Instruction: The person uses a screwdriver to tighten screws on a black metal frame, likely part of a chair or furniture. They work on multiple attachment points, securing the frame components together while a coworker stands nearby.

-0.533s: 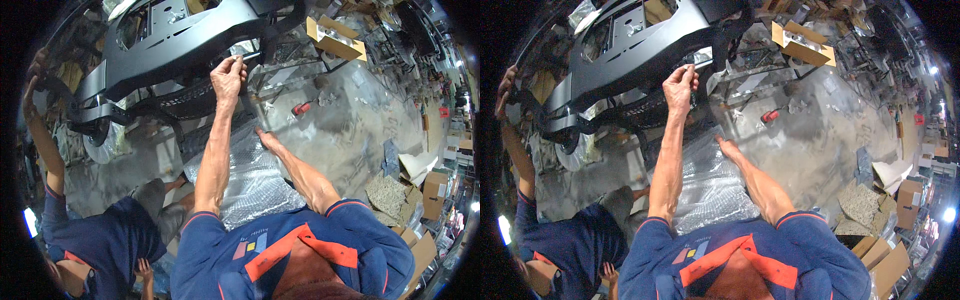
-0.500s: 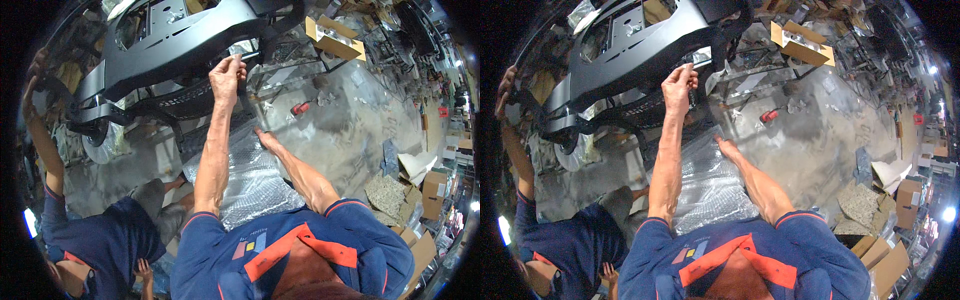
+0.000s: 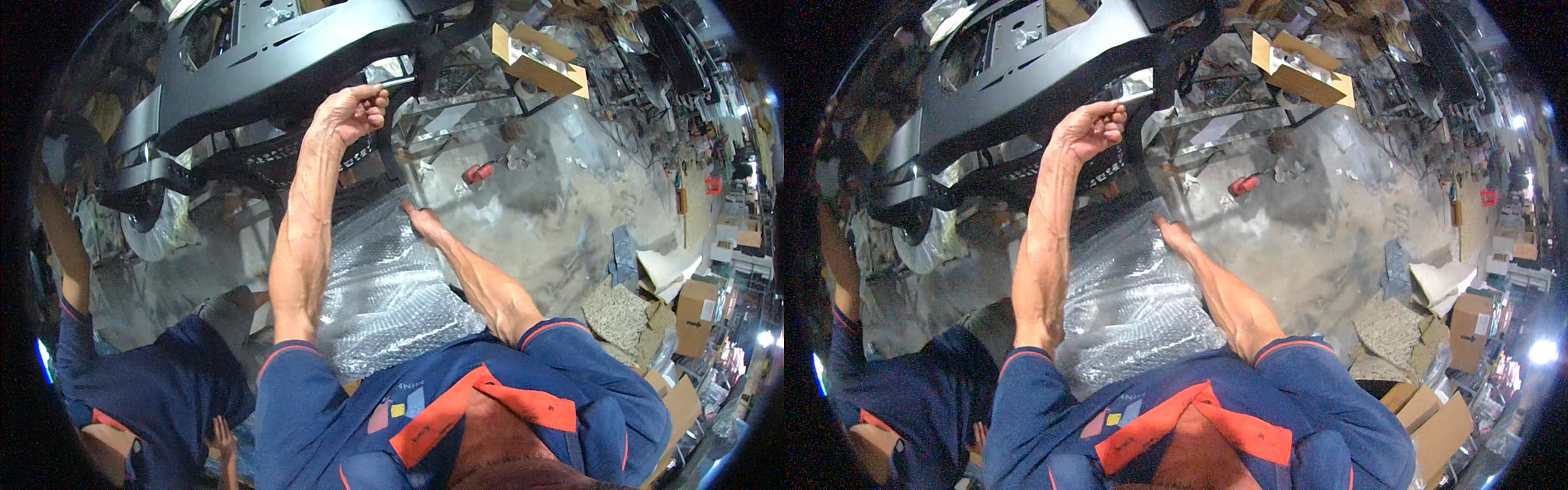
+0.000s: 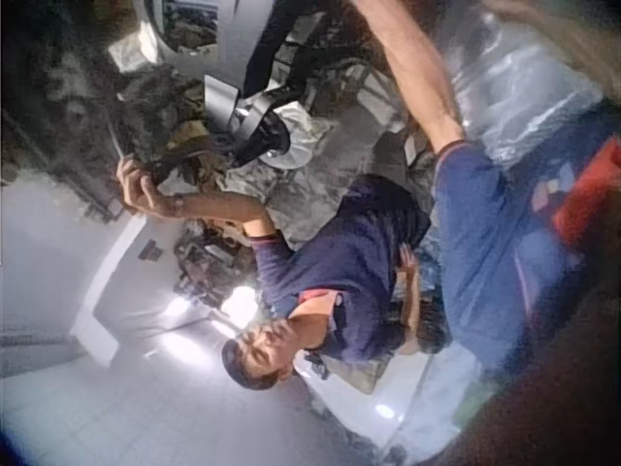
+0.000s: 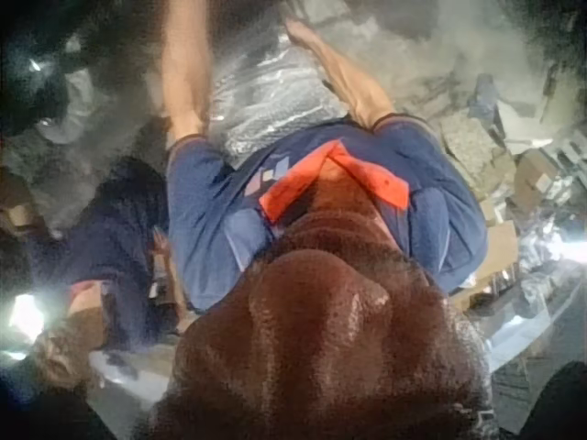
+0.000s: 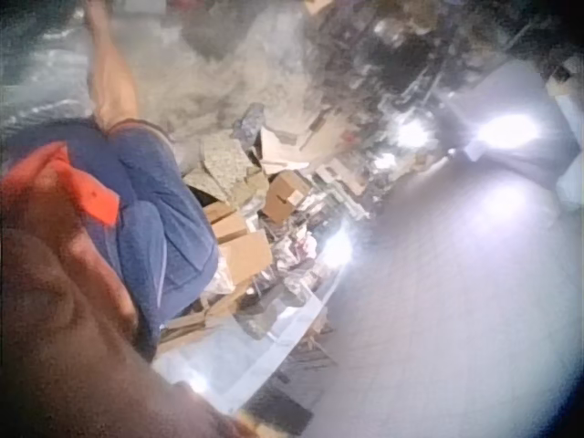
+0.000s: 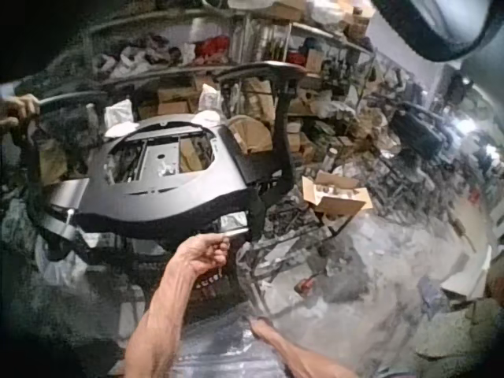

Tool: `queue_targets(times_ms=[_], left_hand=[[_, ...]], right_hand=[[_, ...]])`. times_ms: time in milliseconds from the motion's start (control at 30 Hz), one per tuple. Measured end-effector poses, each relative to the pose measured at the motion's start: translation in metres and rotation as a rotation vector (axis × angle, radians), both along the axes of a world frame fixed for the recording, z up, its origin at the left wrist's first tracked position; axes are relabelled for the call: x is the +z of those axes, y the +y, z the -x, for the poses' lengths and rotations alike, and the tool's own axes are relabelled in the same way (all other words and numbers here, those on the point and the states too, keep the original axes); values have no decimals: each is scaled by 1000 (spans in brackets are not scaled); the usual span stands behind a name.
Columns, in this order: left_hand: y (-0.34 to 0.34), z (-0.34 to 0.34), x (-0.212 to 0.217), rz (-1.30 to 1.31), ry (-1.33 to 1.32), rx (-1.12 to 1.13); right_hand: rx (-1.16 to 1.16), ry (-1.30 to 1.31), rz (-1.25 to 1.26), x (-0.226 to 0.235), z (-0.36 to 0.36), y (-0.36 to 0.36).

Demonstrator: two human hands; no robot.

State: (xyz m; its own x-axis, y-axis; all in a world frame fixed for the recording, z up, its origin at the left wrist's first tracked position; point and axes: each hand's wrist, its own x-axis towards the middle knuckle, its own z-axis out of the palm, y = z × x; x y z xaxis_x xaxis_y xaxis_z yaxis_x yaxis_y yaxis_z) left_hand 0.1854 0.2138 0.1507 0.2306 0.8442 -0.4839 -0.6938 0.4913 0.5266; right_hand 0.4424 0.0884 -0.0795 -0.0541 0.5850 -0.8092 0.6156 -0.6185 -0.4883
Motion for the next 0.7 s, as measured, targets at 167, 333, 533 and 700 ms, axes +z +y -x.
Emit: queue_targets(times_ms=[167,333,533,700], left_hand=[[-8,-2,-17,-816,1592,157],[-10,-9,-15,-874,1788,250],[-18,-21,2,-193,748,132],[-1,-26,11,106,371,180]], right_hand=[[-13,-41,-57,-3,1,0],[32,-47,-51,-2,1,1],[20,-11,-38,4,2,0],[19,-35,-24,6,1,3]])
